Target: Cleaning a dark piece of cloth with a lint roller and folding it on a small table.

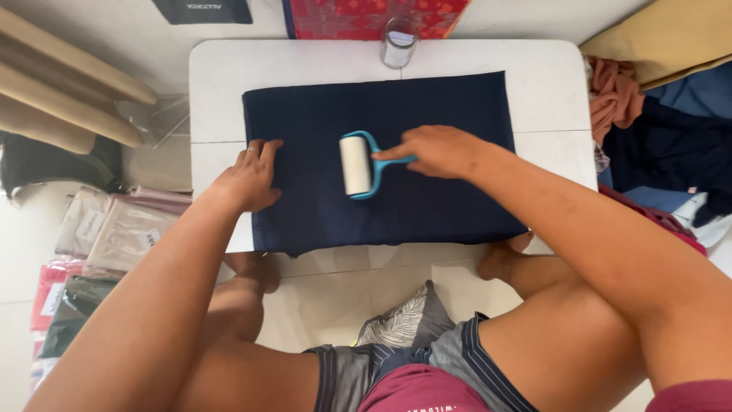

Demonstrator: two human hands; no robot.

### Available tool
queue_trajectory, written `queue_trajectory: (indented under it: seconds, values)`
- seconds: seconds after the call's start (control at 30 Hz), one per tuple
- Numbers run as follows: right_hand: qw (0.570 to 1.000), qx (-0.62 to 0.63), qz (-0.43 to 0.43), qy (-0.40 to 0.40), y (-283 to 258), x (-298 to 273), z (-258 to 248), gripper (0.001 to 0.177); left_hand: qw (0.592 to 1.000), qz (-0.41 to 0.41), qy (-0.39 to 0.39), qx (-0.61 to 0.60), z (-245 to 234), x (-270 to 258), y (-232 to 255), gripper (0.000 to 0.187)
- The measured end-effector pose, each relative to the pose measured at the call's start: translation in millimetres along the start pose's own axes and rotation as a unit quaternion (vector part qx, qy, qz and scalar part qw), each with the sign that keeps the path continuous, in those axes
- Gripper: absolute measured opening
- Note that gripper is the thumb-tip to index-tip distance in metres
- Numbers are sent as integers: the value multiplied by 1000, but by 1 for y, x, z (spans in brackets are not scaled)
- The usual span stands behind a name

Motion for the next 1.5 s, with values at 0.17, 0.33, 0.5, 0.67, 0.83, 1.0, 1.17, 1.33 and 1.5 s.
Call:
queue_trajectory:
  seconds: [0.17,0.33,0.5,0.67,0.83,1.0,1.17,1.33,1.5]
  values:
    - [993,-11,112,31,89,-75,-15,61,993,-8,-40,110,2,-23,6,98]
    - [964,-67,253,49,148,-140,-37,65,997,2,-27,78,15,-7,-10,95]
    - [939,-80,326,75,165,-148,-41,75,999,-14,22,44,-14,-4,-18,91]
    - [982,-64,171,48,133,-77,-19,58,999,-45,4,-2,-38,-12,-13,87]
    - [993,-80,73,43,41,-2,-9,55,997,-73,10,11,-34,-3,-21,92]
    - [988,-142,-5,63,-25,75,9,54,996,-93,3,18,-31,2,-34,96]
    - [990,-96,-62,85,-70,129,37,58,996,-87,-9,1,-41,-3,-30,90]
    - [996,-45,-58,58,-74,109,10,57,995,-65,-69,-8,-22,6,-31,82]
    - [1000,13,-11,20,-21,61,-23,57,993,-46,-109,-16,-10,2,-21,72]
Point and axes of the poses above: each hand's wrist, its own x-axis towards the middle knuckle, its own z-axis out of the palm, y = z × x, the point moved 5 cm from there along x, towards the middle knuckle, and after that the axes turned 11 degrees about x, right-handed, at the moved point
